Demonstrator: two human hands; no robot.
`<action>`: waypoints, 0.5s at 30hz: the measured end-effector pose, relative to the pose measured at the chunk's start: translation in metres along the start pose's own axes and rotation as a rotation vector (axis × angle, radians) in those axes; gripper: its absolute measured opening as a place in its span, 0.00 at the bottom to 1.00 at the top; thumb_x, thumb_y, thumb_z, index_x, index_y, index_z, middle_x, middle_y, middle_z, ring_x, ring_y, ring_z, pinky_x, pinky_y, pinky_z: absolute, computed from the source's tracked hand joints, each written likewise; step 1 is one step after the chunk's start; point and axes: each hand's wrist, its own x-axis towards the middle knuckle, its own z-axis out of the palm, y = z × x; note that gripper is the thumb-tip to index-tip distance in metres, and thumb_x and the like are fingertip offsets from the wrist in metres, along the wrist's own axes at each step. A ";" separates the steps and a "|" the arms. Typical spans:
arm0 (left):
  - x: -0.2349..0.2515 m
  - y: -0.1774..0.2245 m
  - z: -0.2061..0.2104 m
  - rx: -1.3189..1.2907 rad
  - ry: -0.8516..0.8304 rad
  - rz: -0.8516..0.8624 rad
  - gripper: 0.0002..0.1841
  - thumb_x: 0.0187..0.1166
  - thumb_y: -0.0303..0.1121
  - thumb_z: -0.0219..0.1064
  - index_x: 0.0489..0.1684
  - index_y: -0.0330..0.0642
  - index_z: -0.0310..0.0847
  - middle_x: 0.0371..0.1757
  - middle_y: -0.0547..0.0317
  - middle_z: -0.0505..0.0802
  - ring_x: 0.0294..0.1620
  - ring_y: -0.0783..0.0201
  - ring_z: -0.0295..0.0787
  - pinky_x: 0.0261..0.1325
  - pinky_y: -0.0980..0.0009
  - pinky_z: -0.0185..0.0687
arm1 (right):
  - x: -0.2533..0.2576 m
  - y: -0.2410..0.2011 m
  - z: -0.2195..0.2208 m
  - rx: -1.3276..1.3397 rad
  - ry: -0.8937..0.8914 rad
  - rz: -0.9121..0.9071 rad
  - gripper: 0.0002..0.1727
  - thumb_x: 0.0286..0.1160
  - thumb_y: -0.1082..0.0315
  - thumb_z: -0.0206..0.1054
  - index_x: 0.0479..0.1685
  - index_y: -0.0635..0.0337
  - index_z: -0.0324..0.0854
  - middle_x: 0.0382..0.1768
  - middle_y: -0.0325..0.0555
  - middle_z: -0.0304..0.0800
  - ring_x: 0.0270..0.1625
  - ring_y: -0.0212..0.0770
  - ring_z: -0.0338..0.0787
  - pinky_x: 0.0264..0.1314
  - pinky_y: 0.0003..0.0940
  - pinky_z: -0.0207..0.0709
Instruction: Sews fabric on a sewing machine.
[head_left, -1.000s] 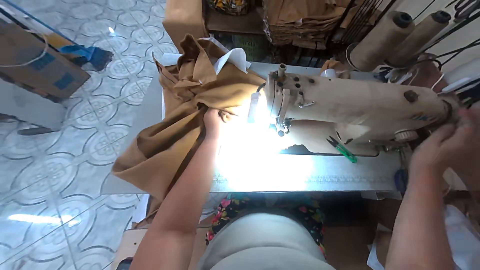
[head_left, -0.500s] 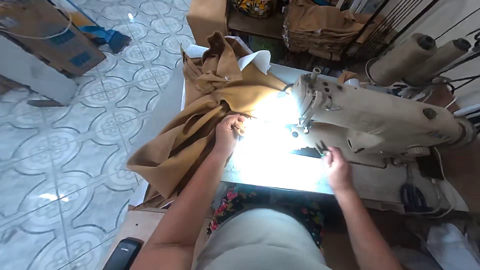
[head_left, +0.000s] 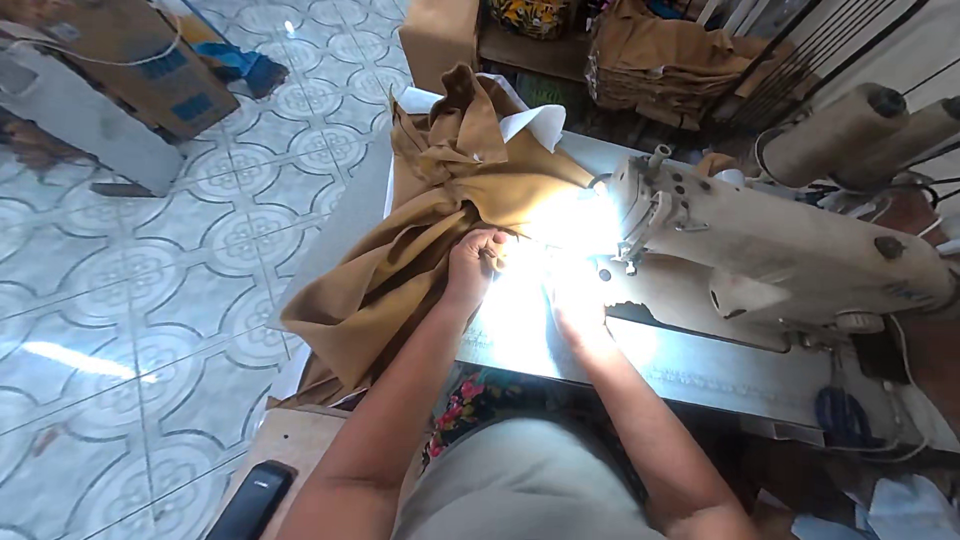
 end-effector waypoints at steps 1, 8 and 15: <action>0.001 -0.001 0.000 -0.016 0.005 0.000 0.10 0.71 0.10 0.58 0.22 0.29 0.78 0.55 0.43 0.93 0.65 0.57 0.88 0.73 0.59 0.80 | -0.003 0.005 -0.001 0.011 -0.011 0.011 0.20 0.91 0.58 0.55 0.67 0.56 0.86 0.60 0.58 0.90 0.64 0.60 0.89 0.64 0.59 0.81; 0.002 -0.004 0.000 -0.050 0.029 0.021 0.09 0.69 0.09 0.59 0.23 0.30 0.77 0.54 0.43 0.93 0.63 0.58 0.89 0.71 0.61 0.81 | -0.030 0.027 0.009 0.068 0.369 -0.110 0.12 0.76 0.65 0.68 0.43 0.65 0.93 0.32 0.57 0.94 0.34 0.56 0.96 0.35 0.51 0.87; -0.002 -0.003 -0.007 -0.028 0.029 0.049 0.07 0.67 0.12 0.61 0.23 0.30 0.76 0.56 0.40 0.92 0.68 0.53 0.87 0.76 0.56 0.79 | -0.001 0.006 -0.004 0.045 -0.113 0.044 0.20 0.89 0.59 0.57 0.68 0.58 0.85 0.62 0.61 0.89 0.68 0.61 0.86 0.68 0.60 0.77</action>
